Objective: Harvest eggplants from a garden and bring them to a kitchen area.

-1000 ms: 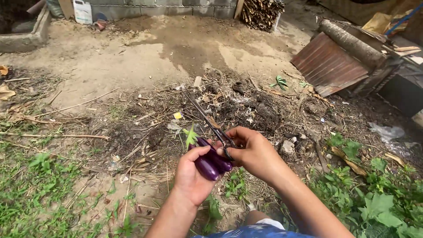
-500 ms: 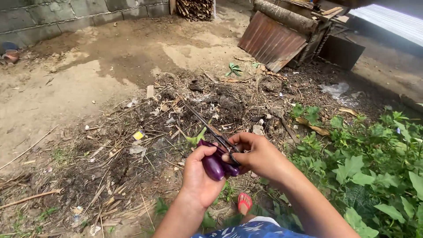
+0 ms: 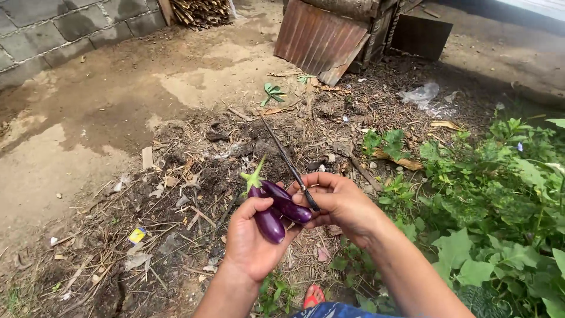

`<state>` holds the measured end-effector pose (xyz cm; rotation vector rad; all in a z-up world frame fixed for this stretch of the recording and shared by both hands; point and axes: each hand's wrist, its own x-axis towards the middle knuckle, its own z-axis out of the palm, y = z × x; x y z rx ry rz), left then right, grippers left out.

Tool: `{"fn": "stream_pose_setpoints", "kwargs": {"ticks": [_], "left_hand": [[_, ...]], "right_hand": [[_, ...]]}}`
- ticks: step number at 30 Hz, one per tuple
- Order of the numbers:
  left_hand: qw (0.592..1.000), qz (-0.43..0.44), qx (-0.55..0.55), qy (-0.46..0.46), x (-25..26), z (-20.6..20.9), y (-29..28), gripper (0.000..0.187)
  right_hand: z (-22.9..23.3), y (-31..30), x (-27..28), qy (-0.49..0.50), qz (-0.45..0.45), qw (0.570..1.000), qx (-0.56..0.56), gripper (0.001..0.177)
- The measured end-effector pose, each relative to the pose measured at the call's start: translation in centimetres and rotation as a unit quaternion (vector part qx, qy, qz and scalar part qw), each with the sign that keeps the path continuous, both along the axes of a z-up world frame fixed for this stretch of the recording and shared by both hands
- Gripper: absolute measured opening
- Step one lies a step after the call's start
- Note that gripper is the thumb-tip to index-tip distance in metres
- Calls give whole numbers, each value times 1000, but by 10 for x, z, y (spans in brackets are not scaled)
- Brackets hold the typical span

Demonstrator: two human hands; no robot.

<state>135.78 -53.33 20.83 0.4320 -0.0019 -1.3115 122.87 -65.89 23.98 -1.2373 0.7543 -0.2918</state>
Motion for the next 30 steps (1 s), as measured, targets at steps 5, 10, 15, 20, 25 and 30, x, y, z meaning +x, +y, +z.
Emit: {"fn": "stream_pose_setpoints", "kwargs": {"ticks": [5,10,15,20,25,30], "left_hand": [[1000,4,25,5,-3,2,-90,38],[998,-31,59,4,-9,-14,-153,33],[987,-120,100,-28,-27,-4,-206,33],[979,-193,56,-43,-32,2,-250,36],[971,-233,54,-17,-13,11,-296,45],[970,-204,130,0,29,-14,-360,34]], "right_hand": [[10,-79,-7,-33,-11,999,-31,37],[15,-122,-23,-23,-46,995,-81,38],[17,-164,-50,7,-126,991,-50,31],[0,-211,-67,-2,-160,986,-51,26],[-12,-258,-62,37,-192,978,-70,26],[-29,-320,-26,89,-193,976,-41,26]]}}
